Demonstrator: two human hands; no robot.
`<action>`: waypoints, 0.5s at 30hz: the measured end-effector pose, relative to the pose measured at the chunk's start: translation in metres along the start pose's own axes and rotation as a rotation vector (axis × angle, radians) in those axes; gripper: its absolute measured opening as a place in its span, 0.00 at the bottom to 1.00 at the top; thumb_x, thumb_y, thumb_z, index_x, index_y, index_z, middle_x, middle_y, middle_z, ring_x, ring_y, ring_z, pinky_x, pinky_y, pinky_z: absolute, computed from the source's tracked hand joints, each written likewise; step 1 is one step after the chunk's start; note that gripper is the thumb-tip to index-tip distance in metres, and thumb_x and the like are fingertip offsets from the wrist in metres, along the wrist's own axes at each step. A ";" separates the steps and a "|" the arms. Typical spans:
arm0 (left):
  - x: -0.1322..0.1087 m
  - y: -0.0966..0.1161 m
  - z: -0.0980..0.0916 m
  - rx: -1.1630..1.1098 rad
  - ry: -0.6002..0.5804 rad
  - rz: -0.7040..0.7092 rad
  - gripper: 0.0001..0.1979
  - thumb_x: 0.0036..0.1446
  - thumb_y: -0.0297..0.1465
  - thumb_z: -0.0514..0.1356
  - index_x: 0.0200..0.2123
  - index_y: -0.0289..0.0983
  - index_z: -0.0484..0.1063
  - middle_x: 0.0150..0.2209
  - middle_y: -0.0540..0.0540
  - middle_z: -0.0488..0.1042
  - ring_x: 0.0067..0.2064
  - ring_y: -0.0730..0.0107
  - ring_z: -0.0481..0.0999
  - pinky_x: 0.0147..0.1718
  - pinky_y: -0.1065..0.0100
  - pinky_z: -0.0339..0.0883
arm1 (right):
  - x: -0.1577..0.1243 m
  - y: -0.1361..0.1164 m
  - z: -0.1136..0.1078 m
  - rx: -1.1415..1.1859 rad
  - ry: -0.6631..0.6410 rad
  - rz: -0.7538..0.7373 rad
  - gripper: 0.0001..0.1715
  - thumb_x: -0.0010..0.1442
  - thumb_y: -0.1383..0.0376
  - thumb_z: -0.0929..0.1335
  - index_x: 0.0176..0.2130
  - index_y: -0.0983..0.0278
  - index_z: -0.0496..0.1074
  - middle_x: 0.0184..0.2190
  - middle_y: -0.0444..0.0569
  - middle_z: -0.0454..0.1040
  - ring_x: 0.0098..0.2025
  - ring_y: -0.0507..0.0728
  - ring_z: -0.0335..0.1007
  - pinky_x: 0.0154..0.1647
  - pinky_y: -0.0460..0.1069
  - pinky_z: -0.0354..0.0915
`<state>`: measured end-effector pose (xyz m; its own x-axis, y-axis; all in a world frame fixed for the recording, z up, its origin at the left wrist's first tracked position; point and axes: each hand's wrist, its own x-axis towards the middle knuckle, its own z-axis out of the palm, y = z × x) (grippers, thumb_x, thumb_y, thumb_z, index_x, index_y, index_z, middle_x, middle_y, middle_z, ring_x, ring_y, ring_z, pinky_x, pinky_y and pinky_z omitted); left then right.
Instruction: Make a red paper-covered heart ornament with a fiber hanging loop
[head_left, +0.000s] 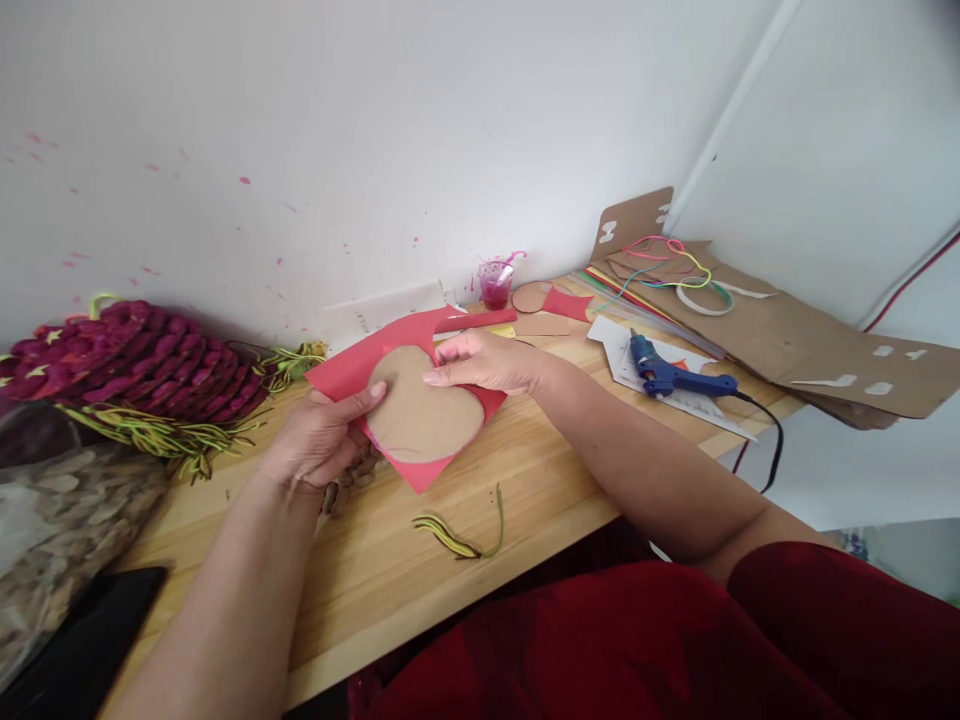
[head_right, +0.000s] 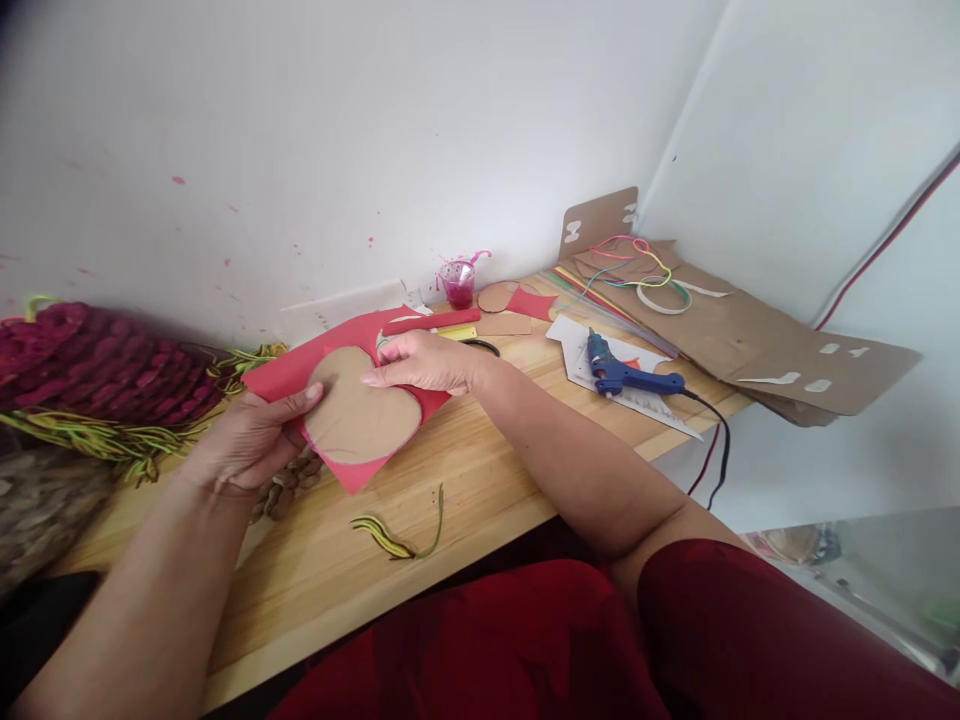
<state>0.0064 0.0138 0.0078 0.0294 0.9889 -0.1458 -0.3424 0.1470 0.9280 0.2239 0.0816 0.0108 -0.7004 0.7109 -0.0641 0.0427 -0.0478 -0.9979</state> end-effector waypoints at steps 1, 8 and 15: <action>0.000 0.000 0.000 0.000 -0.006 0.003 0.25 0.43 0.26 0.75 0.47 0.36 0.78 0.47 0.42 0.82 0.48 0.58 0.82 0.46 0.65 0.78 | 0.000 0.001 0.000 0.005 -0.013 -0.004 0.16 0.50 0.58 0.78 0.33 0.65 0.75 0.34 0.45 0.77 0.39 0.55 0.72 0.41 0.50 0.67; -0.003 0.002 0.001 0.019 -0.026 -0.001 0.28 0.46 0.28 0.74 0.52 0.41 0.76 0.49 0.46 0.81 0.51 0.57 0.80 0.48 0.63 0.77 | 0.003 0.004 0.001 0.023 -0.028 -0.031 0.19 0.52 0.53 0.77 0.32 0.65 0.74 0.33 0.46 0.76 0.38 0.54 0.72 0.41 0.49 0.67; -0.003 0.001 0.000 0.025 -0.012 -0.002 0.26 0.47 0.27 0.73 0.51 0.39 0.77 0.49 0.46 0.81 0.52 0.57 0.79 0.48 0.64 0.78 | 0.004 0.004 0.002 0.009 -0.015 -0.039 0.22 0.53 0.51 0.76 0.33 0.66 0.73 0.33 0.46 0.76 0.36 0.53 0.71 0.41 0.49 0.66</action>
<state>0.0057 0.0111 0.0095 0.0411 0.9888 -0.1433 -0.3190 0.1489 0.9360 0.2199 0.0824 0.0064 -0.7123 0.7015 -0.0247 0.0086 -0.0264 -0.9996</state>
